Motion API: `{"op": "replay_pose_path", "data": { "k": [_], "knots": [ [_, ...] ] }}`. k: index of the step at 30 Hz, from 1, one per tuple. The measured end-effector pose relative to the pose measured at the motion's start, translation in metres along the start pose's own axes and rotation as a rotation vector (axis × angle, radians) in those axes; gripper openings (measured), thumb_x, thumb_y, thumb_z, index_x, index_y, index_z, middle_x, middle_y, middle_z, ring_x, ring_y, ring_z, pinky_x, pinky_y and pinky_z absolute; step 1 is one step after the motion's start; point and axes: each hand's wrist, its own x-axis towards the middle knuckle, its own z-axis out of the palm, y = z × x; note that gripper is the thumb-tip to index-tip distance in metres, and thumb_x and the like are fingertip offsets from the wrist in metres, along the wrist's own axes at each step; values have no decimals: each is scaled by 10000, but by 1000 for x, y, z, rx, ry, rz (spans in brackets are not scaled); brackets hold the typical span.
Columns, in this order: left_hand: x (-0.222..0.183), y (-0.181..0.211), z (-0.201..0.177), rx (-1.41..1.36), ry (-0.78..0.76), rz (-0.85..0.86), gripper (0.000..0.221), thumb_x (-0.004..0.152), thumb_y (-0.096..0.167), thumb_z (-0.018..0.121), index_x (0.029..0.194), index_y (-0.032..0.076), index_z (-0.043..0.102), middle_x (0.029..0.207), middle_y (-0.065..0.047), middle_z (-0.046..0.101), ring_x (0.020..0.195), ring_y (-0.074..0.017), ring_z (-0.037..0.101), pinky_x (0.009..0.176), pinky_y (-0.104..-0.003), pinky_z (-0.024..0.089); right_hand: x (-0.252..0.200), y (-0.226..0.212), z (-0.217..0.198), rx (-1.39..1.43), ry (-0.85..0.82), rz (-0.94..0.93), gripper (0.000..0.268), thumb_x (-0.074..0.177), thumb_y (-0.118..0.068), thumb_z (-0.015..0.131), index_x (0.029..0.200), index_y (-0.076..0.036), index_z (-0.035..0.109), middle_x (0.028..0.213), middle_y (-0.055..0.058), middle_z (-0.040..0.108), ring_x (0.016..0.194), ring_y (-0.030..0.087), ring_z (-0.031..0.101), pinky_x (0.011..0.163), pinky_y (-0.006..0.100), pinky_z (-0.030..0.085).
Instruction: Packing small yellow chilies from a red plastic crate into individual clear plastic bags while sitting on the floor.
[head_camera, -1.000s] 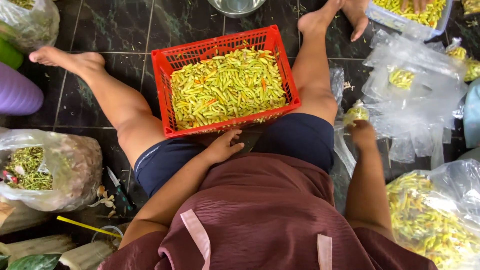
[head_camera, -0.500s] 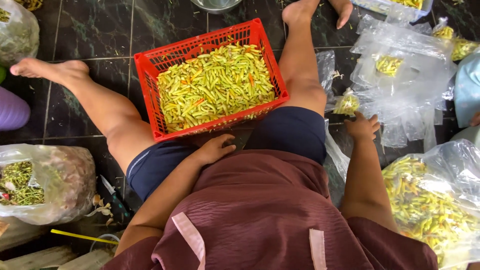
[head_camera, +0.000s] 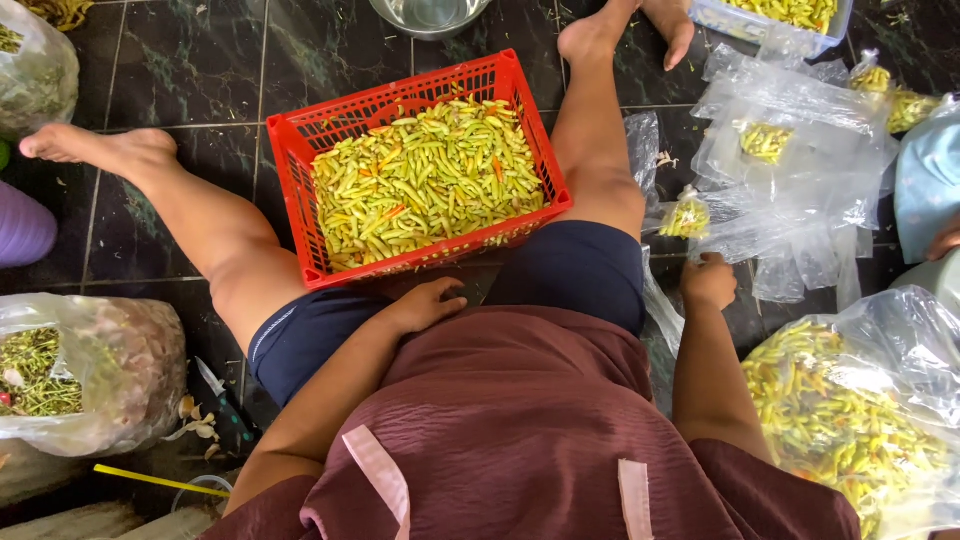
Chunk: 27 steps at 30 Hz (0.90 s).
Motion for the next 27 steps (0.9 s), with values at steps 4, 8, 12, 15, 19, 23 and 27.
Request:
{"op": "replay_pose_path", "data": {
  "k": [4, 8, 12, 15, 19, 23, 27],
  "knots": [
    [6, -6, 0, -21, 13, 0, 596, 1012, 479, 573, 1463, 94, 513, 1410, -256, 569, 1346, -408, 520, 1109, -495, 446, -40, -27, -28, 133, 28, 38, 551, 909, -586, 678, 1297, -196, 630, 1289, 141, 530, 1201, 424, 525, 923, 601, 480],
    [6, -5, -2, -4, 1, 21, 580, 1018, 458, 557, 1465, 91, 508, 1410, -258, 568, 1343, -410, 519, 1113, -502, 444, -88, -71, -40, 698, -261, -196, 757, 1090, -676, 443, 1426, -6, 554, 1381, 343, 560, 1335, 526, 478, 1108, 615, 381],
    [8, -4, 5, -17, 46, 101, 530, 1011, 414, 579, 1428, 88, 545, 1377, -242, 601, 1317, -404, 544, 1101, -490, 461, -68, -64, 2, 794, -142, -122, 218, 994, -296, 624, 1039, -153, 782, 1039, 157, 742, 1042, 356, 675, 921, 495, 507],
    [-4, 20, 11, -71, 141, 218, 501, 1011, 362, 594, 1422, 81, 543, 1337, -226, 624, 1290, -396, 563, 1074, -493, 488, -80, -109, -51, 992, 55, -248, 185, 1068, -246, 583, 973, -174, 724, 853, 71, 702, 811, 174, 612, 757, 339, 501],
    [-31, 72, 4, -263, 302, 376, 613, 992, 324, 650, 1499, 46, 447, 1424, -210, 538, 1325, -367, 525, 1100, -463, 456, -166, -191, -148, 1275, -56, -469, 139, 1038, -61, 554, 1016, -140, 666, 882, -15, 625, 832, 83, 557, 784, 208, 488],
    [-58, 103, -3, -4, 633, 836, 730, 893, 219, 742, 1504, 49, 381, 1374, -213, 450, 1354, -445, 383, 1141, -571, 307, -237, -230, -184, 1066, -541, -1094, 152, 919, -17, 652, 1031, -72, 739, 840, 84, 745, 812, 183, 712, 747, 327, 573],
    [-57, 82, 13, -46, 794, 888, 336, 871, 115, 769, 1204, 117, 727, 903, -101, 737, 923, -331, 699, 869, -450, 551, -265, -248, -197, 900, -407, -1465, 184, 923, -32, 667, 1030, -98, 802, 1003, 48, 777, 958, 249, 733, 861, 389, 571]
  ]
}}
